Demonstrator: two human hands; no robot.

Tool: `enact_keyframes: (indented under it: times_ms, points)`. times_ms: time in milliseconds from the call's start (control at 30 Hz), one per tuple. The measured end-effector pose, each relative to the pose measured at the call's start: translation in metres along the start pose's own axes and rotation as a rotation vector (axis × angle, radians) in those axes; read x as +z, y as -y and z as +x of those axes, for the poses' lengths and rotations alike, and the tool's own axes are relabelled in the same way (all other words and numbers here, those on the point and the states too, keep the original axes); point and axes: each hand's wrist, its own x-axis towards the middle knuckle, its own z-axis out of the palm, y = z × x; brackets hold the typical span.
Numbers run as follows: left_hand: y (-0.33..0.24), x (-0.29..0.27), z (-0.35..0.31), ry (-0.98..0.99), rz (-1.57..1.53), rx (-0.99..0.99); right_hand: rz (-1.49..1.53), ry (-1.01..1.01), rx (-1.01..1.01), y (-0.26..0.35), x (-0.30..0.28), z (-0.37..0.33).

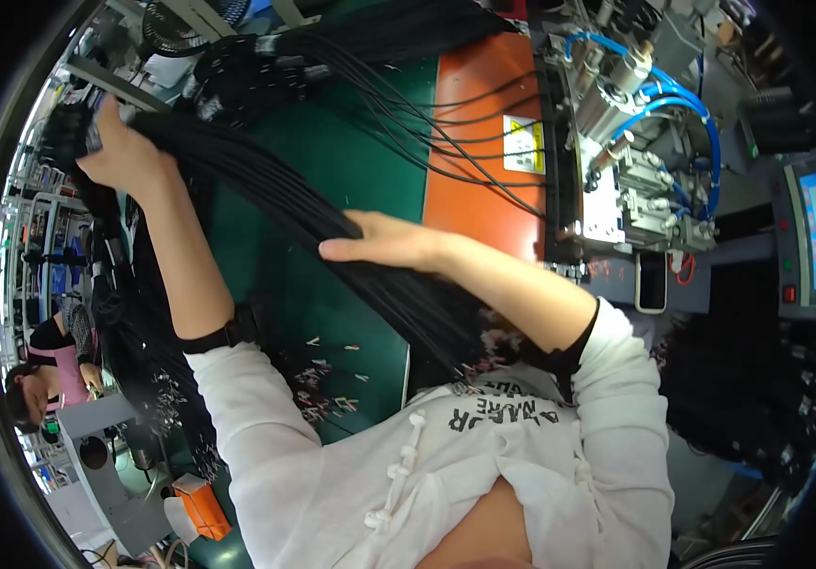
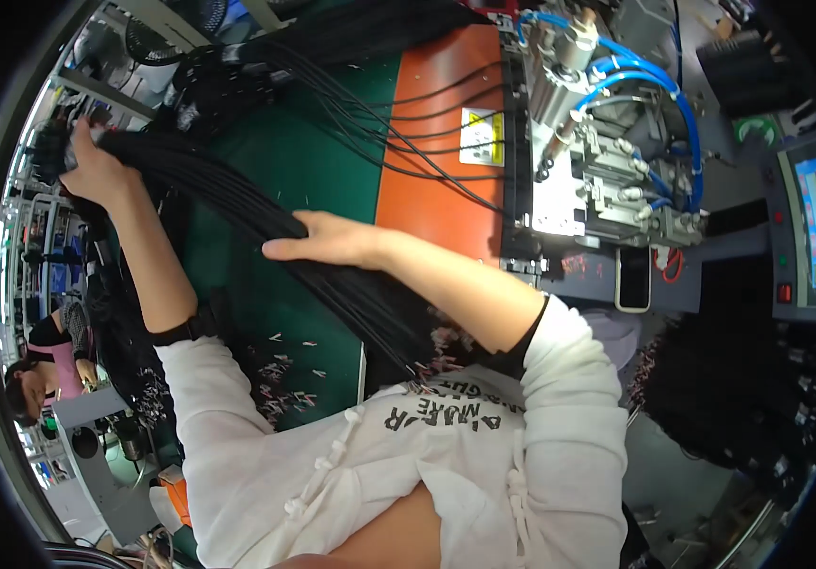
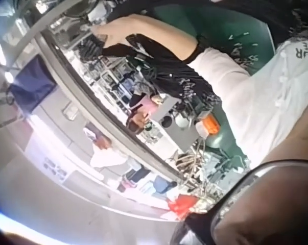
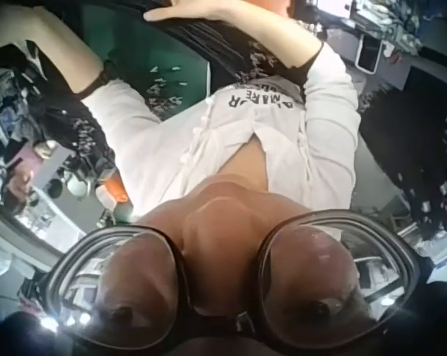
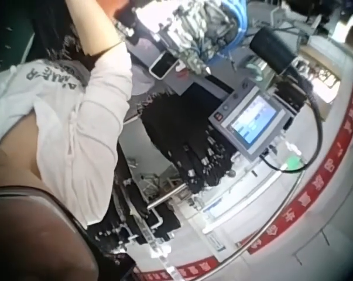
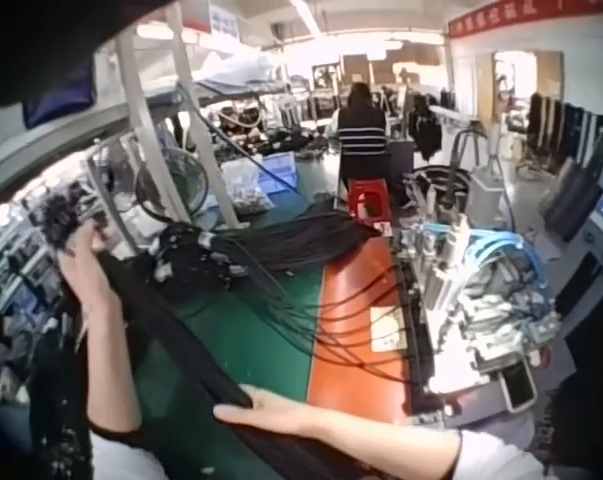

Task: Gathering cable bundles and feeding individual wires into a processing machine on a production line.

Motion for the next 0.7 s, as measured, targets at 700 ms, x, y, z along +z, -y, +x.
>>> enact_keyframes:
  times_ms: [700]
  points:
    - [0.004, -0.020, -0.212, 1.103, 0.138, -1.417, 0.675, -0.241, 0.506, 0.011, -0.022, -0.064]
